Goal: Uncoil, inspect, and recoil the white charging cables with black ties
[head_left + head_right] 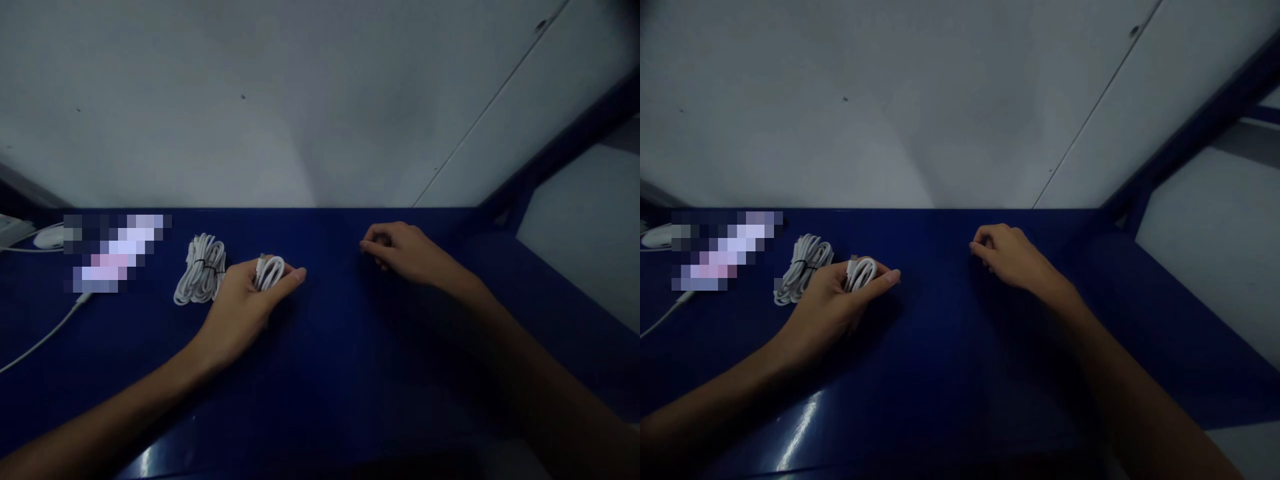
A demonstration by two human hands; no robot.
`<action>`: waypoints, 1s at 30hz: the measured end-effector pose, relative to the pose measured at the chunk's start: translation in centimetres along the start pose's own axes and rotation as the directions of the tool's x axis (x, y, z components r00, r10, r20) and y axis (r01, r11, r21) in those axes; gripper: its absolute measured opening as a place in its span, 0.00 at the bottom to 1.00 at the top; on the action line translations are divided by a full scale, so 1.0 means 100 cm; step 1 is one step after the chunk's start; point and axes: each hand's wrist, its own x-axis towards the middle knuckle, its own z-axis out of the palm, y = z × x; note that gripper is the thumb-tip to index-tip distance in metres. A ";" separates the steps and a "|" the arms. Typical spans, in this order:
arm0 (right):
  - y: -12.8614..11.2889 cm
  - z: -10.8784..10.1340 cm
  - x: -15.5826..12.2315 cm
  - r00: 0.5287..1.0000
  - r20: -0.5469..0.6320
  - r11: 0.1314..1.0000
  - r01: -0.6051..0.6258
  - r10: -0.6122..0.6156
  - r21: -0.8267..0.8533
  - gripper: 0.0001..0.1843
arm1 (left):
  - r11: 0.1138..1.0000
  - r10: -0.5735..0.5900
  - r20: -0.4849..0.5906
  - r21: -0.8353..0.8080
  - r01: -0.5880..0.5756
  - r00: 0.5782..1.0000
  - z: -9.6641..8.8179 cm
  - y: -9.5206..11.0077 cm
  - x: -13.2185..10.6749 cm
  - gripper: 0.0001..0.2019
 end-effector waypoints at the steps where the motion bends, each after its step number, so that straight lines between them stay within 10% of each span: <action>1: 0.000 0.000 0.000 1.000 -0.014 1.000 0.009 -0.009 -0.024 0.10 | 0.996 -0.048 0.023 -0.072 0.049 0.999 -0.001 0.001 0.001 0.18; 11: -0.003 0.010 -0.002 0.971 -0.214 0.978 0.066 -0.109 -0.199 0.09 | 0.770 -0.165 0.273 -0.564 0.297 0.948 -0.004 0.016 0.003 0.25; 17: -0.036 0.027 -0.020 0.952 -0.092 0.924 0.306 -0.293 0.230 0.09 | 0.697 -0.144 0.343 -0.630 0.341 0.928 0.003 0.020 0.004 0.22; 30: -0.044 0.048 -0.030 0.945 0.142 0.740 0.131 -0.293 0.659 0.13 | 0.847 -0.089 0.387 -0.456 0.274 0.918 0.012 0.010 0.007 0.16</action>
